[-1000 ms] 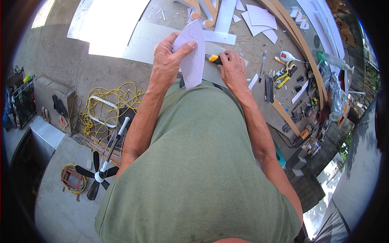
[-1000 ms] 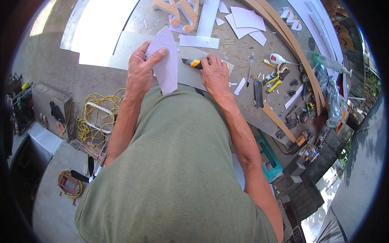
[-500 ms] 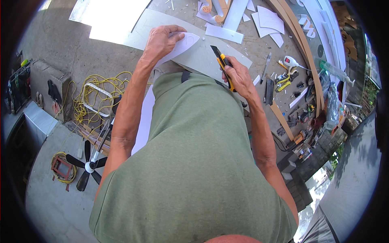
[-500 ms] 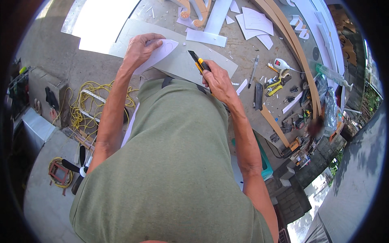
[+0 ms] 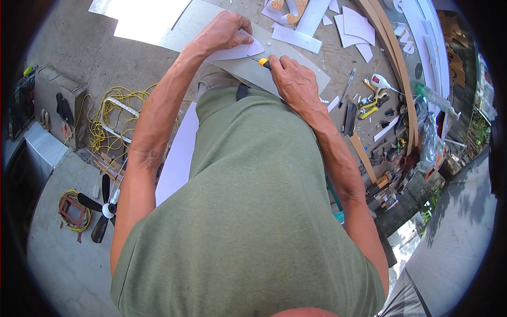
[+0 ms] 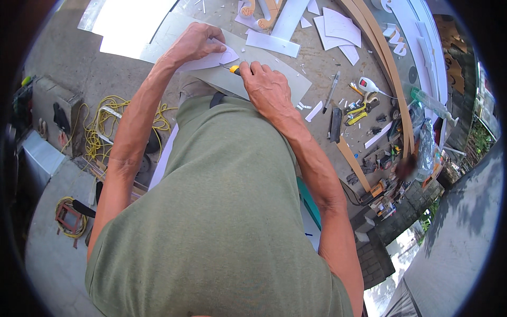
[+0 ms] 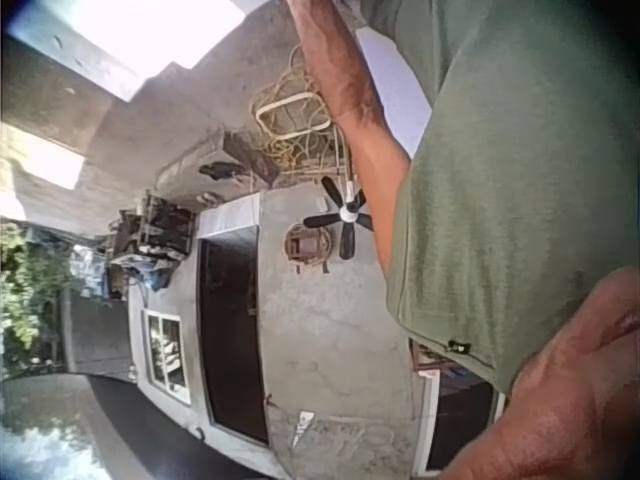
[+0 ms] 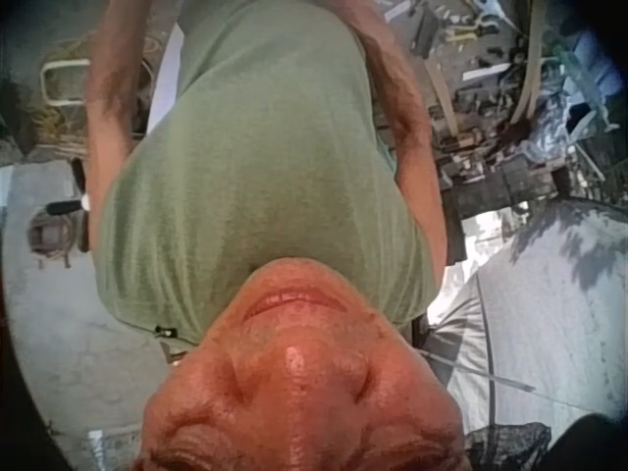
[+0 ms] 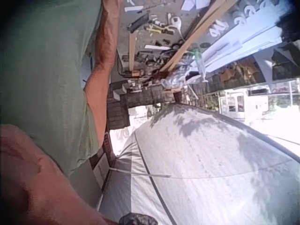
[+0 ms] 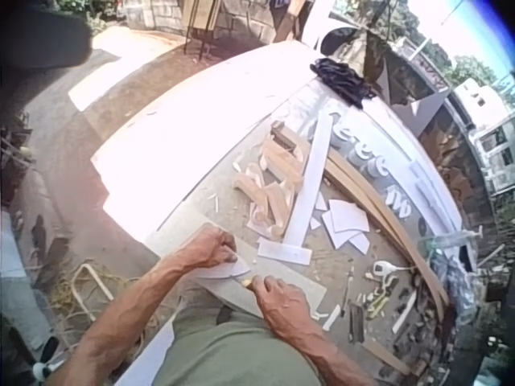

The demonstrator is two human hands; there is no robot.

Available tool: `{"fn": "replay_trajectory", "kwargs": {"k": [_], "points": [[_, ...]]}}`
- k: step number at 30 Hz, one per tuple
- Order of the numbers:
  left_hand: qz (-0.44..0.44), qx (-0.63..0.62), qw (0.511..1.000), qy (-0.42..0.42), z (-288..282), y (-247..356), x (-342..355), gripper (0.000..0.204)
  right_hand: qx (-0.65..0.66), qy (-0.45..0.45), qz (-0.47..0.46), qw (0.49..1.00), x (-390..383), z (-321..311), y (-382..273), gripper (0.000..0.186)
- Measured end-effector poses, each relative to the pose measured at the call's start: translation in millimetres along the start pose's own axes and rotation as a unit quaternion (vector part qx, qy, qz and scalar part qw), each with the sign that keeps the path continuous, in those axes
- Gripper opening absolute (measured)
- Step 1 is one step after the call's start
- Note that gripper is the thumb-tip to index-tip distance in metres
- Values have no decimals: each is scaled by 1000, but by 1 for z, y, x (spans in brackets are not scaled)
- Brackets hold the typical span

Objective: Cut out shapes from a white material using a utility knife.

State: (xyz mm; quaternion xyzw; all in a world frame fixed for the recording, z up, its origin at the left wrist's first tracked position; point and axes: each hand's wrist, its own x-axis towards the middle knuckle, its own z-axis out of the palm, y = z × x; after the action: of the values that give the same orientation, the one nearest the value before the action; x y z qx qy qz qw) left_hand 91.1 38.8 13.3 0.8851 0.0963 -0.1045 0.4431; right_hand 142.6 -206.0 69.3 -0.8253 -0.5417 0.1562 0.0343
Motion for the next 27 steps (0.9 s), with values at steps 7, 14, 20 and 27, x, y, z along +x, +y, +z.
{"fn": "replay_trajectory", "kwargs": {"k": [7,14,20,27], "points": [[14,-3,1000,14,4,-3,-2,24,-22,-7,-25,999,11,1,1,24],[15,-1,1000,12,4,-1,-2,23,-29,-17,-33,999,14,-3,2,24],[14,7,1000,3,2,1,-2,24,-53,9,-45,998,15,-4,0,23],[-18,1,1000,-23,2,6,-1,24,-139,28,-46,989,25,-19,-28,17]]}}
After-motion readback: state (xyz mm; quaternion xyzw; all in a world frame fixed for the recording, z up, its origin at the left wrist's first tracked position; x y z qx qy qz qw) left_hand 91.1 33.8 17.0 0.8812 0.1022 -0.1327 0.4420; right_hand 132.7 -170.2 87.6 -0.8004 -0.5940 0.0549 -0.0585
